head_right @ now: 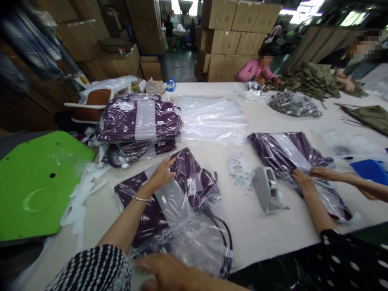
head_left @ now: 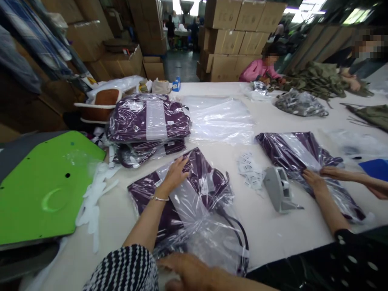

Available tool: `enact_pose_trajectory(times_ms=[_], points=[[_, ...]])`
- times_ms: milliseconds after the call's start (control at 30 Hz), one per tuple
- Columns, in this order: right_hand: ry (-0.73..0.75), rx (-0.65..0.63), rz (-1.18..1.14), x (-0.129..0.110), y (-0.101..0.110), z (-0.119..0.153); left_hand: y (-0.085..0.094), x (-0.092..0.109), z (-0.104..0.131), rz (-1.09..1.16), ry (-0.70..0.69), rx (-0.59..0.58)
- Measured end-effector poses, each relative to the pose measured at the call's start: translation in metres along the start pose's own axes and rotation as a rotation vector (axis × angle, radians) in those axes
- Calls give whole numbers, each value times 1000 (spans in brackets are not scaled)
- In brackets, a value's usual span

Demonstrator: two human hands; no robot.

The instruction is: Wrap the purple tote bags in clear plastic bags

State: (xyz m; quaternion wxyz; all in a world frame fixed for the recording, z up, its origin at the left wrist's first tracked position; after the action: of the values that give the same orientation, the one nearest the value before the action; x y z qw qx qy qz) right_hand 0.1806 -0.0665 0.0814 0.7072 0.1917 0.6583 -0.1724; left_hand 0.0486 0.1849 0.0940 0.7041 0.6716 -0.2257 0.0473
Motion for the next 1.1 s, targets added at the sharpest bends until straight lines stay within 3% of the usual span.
enact_pose_trajectory(times_ms=[100,200,300,433,600,767,967,1100], points=[[170,252,331,-15,68,24,-36,45,47,-40,-37,-85],[109,488,573,3,137,55,-75,83,115,-152,26,-124],[-18,396,736,36,168,76,-107,115,172,-276,65,-87],[-34,246,788,54,166,79,-118,136,201,-329,130,34],[113,184,825,56,155,74,-114,132,205,-376,134,142],[252,336,871,73,147,91,-126,119,234,-442,154,363],[356,595,670,56,139,128,-128,115,251,-425,183,288],[293,574,380,25,161,176,-121,116,249,-417,190,311]])
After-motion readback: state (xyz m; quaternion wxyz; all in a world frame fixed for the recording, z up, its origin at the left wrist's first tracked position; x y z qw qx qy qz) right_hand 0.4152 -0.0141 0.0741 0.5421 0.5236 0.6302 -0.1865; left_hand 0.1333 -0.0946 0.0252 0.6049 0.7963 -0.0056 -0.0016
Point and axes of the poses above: each hand's wrist, its own z-axis away from the middle knuckle, its own y-axis out of the back of the hand, x = y × z, the point moved 2 cm from there along -z, towards the middle knuckle, and after that the axes turned 14 degrees about -z, right-handed, at the moved point
